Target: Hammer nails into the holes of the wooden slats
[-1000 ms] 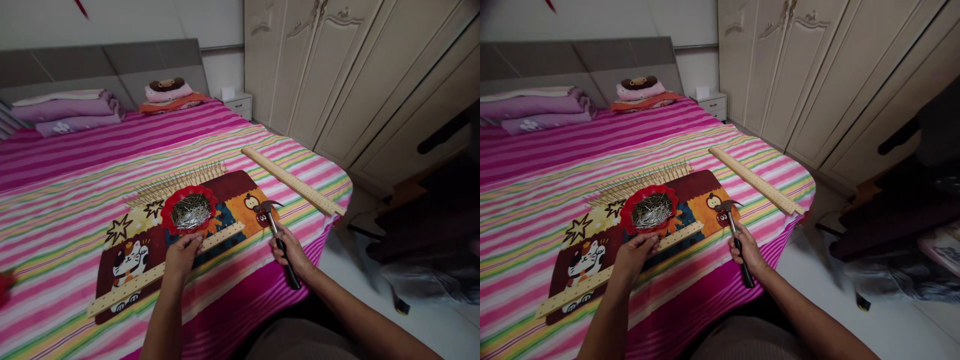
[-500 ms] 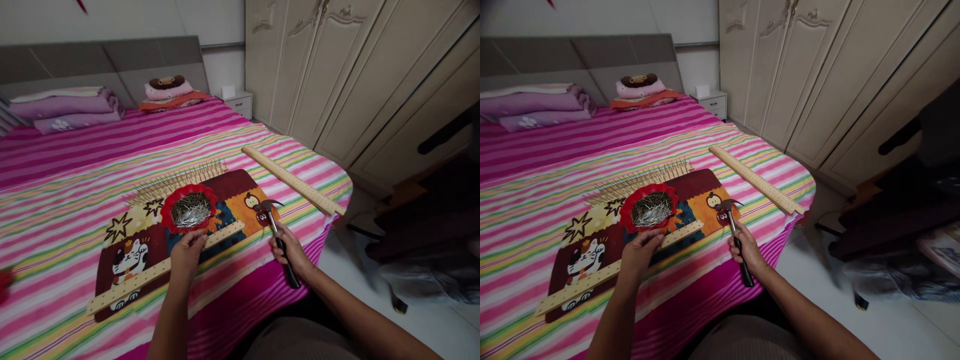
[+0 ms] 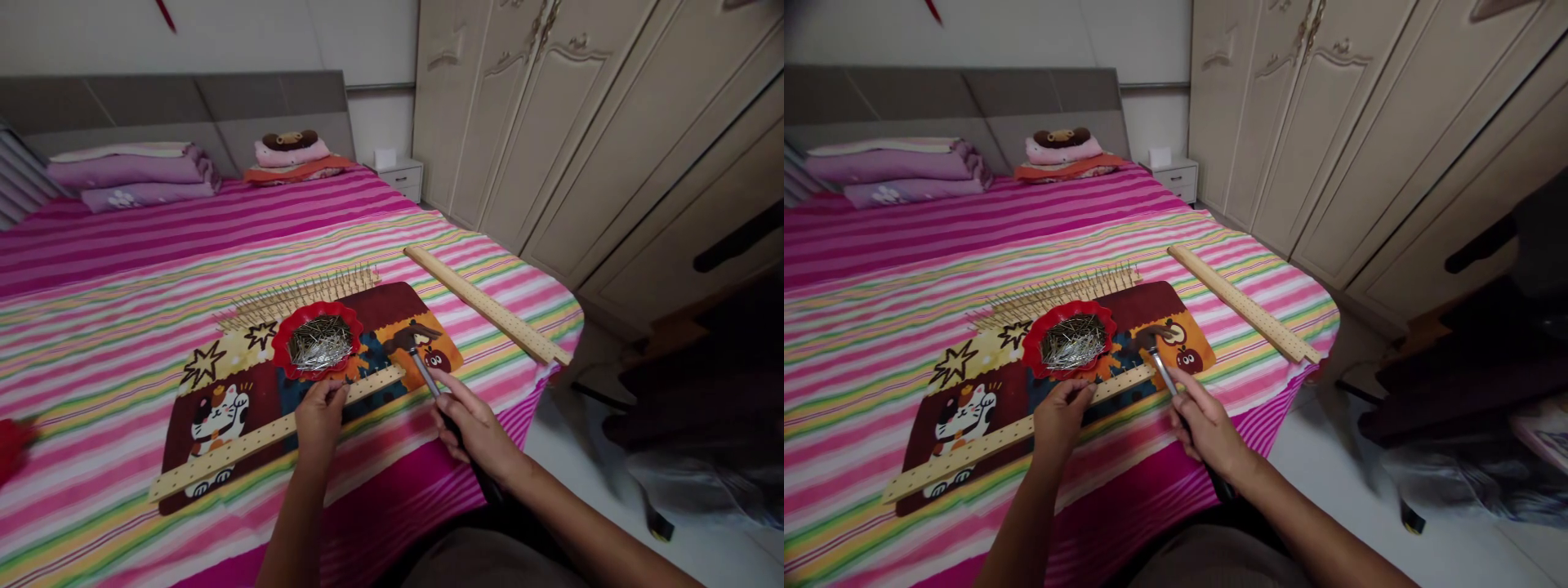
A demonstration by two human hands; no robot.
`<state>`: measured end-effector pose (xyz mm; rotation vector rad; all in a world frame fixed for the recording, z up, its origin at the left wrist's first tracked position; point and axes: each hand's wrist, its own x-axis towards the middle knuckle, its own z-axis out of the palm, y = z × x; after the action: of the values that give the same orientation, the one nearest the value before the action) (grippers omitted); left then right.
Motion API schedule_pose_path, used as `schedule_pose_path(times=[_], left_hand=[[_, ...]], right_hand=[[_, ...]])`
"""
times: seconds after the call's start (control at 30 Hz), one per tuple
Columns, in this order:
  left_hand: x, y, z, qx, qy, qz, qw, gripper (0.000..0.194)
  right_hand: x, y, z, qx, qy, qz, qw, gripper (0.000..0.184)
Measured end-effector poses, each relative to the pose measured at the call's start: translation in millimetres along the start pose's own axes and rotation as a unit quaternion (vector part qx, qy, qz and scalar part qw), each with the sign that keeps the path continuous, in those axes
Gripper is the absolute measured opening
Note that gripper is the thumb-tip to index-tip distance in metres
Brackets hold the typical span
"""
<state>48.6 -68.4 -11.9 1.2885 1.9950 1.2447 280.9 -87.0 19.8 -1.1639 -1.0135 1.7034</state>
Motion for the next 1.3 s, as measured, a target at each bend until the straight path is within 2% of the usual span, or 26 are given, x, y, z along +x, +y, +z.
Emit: schedule_pose_path(times=[0.07,0.17,0.27,0.37,0.5,0.57,0.67,0.77,0.87,0.93,1.0,1.13,1.3], left_hand=[[0,-1,-0.3,0.017,-0.003,0.016,1.000,0.019],[0,-1,-0.7,0.036,-0.007,0.037,0.999,0.017],[-1,-1,-0.8,0.040,-0.006,0.040,0.998,0.016],[-1,-1,-0.7,0.031,-0.008,0.041,0.999,0.016],[-2,-3,-0.7,0.036,-0.008,0.038,0.999,0.015],[-2,-2,-0.3,0.028,-0.010,0.035,0.999,0.015],[-2,-1,0.9,0.014,-0.005,0.027,1.000,0.015],[-2,-1,1.8,0.004,-0.003,0.017,1.000,0.015],[-1,-2,-1.3,-0.020,-0.019,0.000,1.000,0.018],[3,0,-7.7,-0.032,-0.027,-0.014,0.999,0.024],[11,4,-16.8,-0.016,-0.010,-0.008,1.000,0.026],[41,15,-30.2,0.146,0.060,0.059,0.986,0.023],[72,19,-22.1,0.393,0.012,0.103,0.913,0.026]], right_hand=[[-2,-10,11,-0.073,-0.071,-0.036,0.994,0.049],[2,-16,25,-0.191,-0.142,-0.121,0.964,0.042],[6,-18,36,-0.256,-0.159,-0.171,0.938,0.044],[9,-21,42,-0.275,-0.150,-0.203,0.928,0.046],[10,-24,43,-0.297,-0.166,-0.184,0.922,0.045],[10,-23,40,-0.278,-0.151,-0.170,0.933,0.044],[11,-16,28,-0.191,-0.073,-0.148,0.968,0.045],[17,-3,8,-0.069,0.018,-0.051,0.996,0.053],[22,13,-14,0.043,0.081,0.025,0.996,0.057],[25,24,-25,0.092,0.099,0.039,0.990,0.056],[27,33,-32,0.112,0.097,0.036,0.988,0.054],[31,46,-37,0.109,0.071,0.011,0.991,0.052],[34,53,-38,0.107,0.075,0.005,0.991,0.052]])
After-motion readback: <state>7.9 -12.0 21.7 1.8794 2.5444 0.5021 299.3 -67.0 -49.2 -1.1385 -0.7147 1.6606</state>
